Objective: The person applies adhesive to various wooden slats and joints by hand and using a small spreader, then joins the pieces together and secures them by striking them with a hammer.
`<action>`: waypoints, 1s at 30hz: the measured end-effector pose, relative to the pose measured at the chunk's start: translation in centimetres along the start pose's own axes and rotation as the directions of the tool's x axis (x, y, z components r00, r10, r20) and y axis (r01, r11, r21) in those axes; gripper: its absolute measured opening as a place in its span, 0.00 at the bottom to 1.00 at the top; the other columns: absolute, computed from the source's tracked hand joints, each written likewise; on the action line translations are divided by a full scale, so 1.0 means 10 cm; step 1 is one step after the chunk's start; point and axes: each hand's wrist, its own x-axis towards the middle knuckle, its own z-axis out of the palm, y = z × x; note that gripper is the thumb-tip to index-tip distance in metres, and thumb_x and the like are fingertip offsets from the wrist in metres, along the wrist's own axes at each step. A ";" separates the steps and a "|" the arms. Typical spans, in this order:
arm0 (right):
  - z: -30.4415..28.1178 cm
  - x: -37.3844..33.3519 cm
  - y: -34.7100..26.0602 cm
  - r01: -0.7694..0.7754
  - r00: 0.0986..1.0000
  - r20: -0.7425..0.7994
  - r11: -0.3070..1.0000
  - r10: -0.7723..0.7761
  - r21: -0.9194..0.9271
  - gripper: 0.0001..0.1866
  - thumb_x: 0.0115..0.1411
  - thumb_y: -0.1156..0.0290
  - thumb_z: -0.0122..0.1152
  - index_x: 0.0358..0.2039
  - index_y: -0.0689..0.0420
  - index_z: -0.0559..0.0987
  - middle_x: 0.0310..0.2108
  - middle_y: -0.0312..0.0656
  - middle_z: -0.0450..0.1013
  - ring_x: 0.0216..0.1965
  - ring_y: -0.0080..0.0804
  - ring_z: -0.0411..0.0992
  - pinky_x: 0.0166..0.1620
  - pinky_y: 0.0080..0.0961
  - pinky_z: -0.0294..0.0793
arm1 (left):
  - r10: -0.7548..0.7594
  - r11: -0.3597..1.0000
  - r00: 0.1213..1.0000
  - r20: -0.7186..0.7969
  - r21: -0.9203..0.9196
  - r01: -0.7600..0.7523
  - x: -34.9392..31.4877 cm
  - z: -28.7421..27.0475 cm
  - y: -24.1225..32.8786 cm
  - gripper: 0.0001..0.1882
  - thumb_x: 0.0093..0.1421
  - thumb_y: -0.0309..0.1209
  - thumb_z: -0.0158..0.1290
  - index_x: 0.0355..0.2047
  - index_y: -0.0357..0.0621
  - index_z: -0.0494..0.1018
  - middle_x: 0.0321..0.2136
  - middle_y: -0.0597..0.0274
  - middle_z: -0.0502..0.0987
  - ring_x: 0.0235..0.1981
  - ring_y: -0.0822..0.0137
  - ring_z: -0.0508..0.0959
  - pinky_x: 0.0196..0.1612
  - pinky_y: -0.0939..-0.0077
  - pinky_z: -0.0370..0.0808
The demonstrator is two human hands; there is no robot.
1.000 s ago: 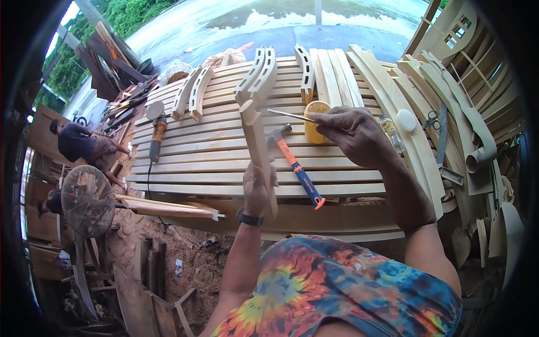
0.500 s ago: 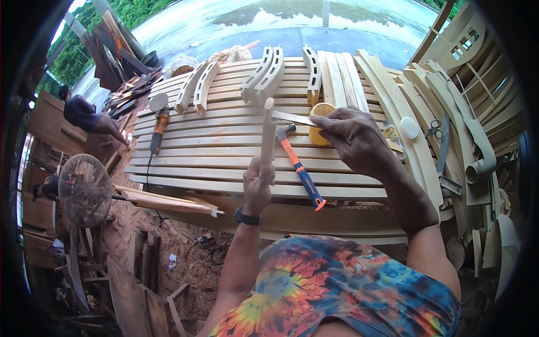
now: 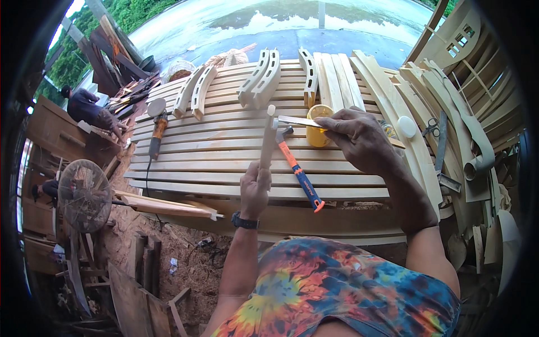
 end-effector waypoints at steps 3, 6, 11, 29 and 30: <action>0.01 0.02 0.00 0.029 0.999 -0.023 0.999 -0.030 -0.012 0.14 0.64 0.72 0.64 0.49 0.57 0.86 0.38 0.46 0.82 0.41 0.43 0.78 0.48 0.36 0.75 | -0.003 1.000 1.000 0.000 -0.028 0.003 -0.01 0.03 0.02 0.19 0.74 0.46 0.50 0.43 0.40 0.75 0.19 0.75 0.67 0.21 0.82 0.65 0.23 0.82 0.63; 0.05 0.03 0.02 0.034 0.999 -0.007 0.999 -0.035 -0.018 0.14 0.64 0.72 0.64 0.49 0.57 0.86 0.38 0.46 0.82 0.41 0.42 0.78 0.49 0.36 0.75 | -0.001 1.000 1.000 0.004 -0.026 0.002 0.00 0.03 0.00 0.19 0.74 0.46 0.50 0.42 0.40 0.75 0.19 0.74 0.67 0.21 0.82 0.65 0.24 0.82 0.63; 0.05 0.00 0.06 0.032 0.999 0.007 0.999 -0.033 0.021 0.14 0.64 0.72 0.64 0.49 0.56 0.86 0.37 0.46 0.81 0.42 0.43 0.77 0.48 0.37 0.75 | 0.011 1.000 1.000 0.008 0.024 -0.011 -0.01 0.03 0.03 0.20 0.73 0.46 0.50 0.42 0.40 0.75 0.19 0.74 0.67 0.21 0.82 0.66 0.24 0.82 0.63; 0.17 -0.05 -0.13 -0.033 0.999 -0.035 0.980 0.040 0.194 0.12 0.65 0.74 0.64 0.49 0.57 0.85 0.34 0.45 0.79 0.39 0.40 0.77 0.43 0.35 0.75 | 0.025 1.000 0.999 -0.037 -0.002 -0.025 -0.02 -0.01 0.12 0.19 0.74 0.46 0.50 0.44 0.40 0.75 0.20 0.75 0.66 0.21 0.82 0.64 0.24 0.82 0.62; 0.17 -0.06 -0.12 -0.003 0.999 -0.048 0.988 0.010 0.156 0.12 0.65 0.74 0.64 0.49 0.56 0.86 0.35 0.45 0.80 0.39 0.40 0.77 0.43 0.35 0.75 | 0.033 0.999 0.999 -0.042 0.028 -0.032 -0.02 -0.01 0.14 0.19 0.73 0.46 0.50 0.44 0.40 0.76 0.19 0.75 0.67 0.22 0.82 0.64 0.24 0.82 0.62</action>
